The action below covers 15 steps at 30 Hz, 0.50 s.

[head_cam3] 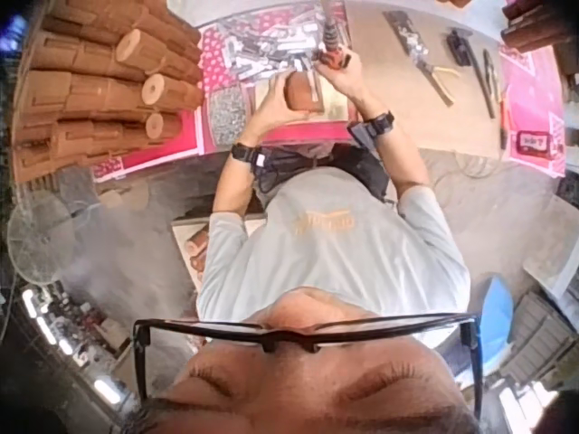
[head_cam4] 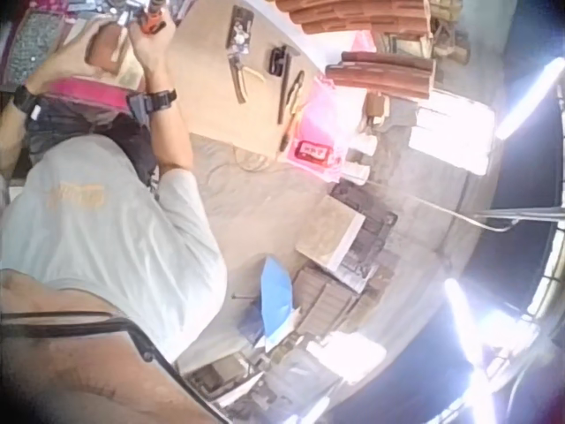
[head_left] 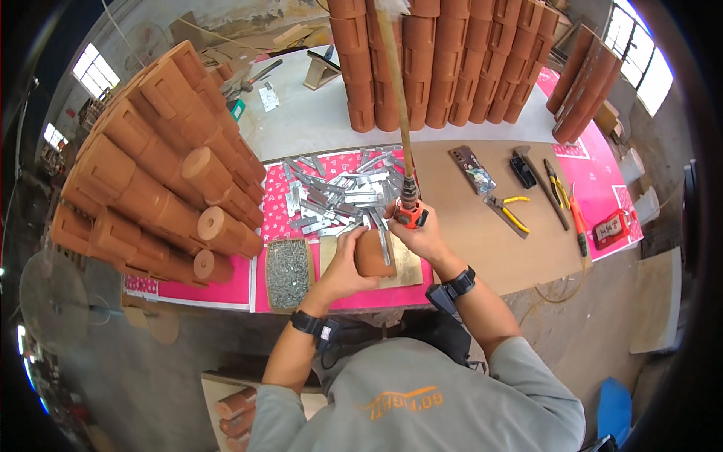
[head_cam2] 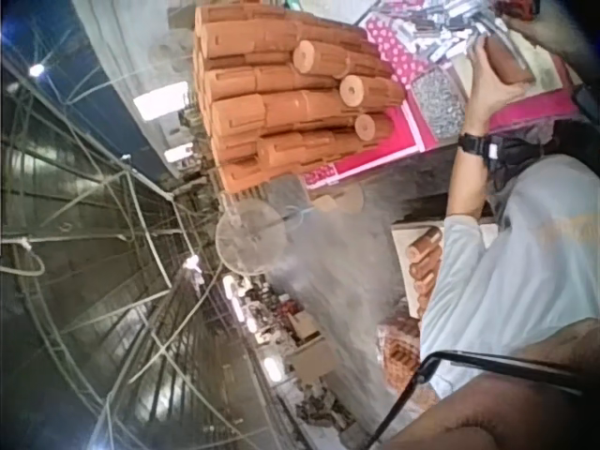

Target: Attaching metal brackets to wooden cylindrical components using an electric screwdriver.

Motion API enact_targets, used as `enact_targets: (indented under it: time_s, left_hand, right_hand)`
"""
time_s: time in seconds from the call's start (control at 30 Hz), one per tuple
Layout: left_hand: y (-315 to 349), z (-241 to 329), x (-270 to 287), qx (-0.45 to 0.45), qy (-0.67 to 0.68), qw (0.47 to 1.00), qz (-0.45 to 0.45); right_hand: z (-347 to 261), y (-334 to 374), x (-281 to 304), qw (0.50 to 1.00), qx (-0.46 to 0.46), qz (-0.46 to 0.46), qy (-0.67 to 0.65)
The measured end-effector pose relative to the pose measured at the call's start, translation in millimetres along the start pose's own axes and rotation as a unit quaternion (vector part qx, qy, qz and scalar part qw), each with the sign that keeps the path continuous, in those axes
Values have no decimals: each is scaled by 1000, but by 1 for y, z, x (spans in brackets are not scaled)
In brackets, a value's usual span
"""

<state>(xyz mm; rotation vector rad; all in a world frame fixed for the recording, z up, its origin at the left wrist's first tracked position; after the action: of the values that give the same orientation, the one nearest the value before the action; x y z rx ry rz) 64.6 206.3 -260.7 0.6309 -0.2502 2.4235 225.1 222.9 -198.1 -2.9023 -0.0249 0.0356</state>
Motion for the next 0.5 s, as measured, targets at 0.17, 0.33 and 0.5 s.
enact_targets:
  time_s: [0.17,0.33,0.5]
  left_hand:
    - [5,-12,2,-5,106,994,-12]
    - [9,-13,2,1,116,992,-56]
    - [12,-2,6,-7,7,1000,1]
  right_hand:
    - [13,1,2,1000,-15,3,11]
    - [17,2,1,1000,12,10,17]
    - [29,1,3,999,17,28,11]
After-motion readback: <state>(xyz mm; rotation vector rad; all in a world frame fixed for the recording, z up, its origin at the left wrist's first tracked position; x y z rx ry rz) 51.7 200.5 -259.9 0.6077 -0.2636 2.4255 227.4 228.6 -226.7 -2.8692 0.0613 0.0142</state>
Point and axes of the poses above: each hand's wrist, its own y-axis away from the middle knuckle, its own x-axis out of the back of the hand, z = x × y, the point moved 10 cm from there along -y, towards the middle knuckle, and after that the axes turned 3 degrees about -z, right-handed, at the moved point
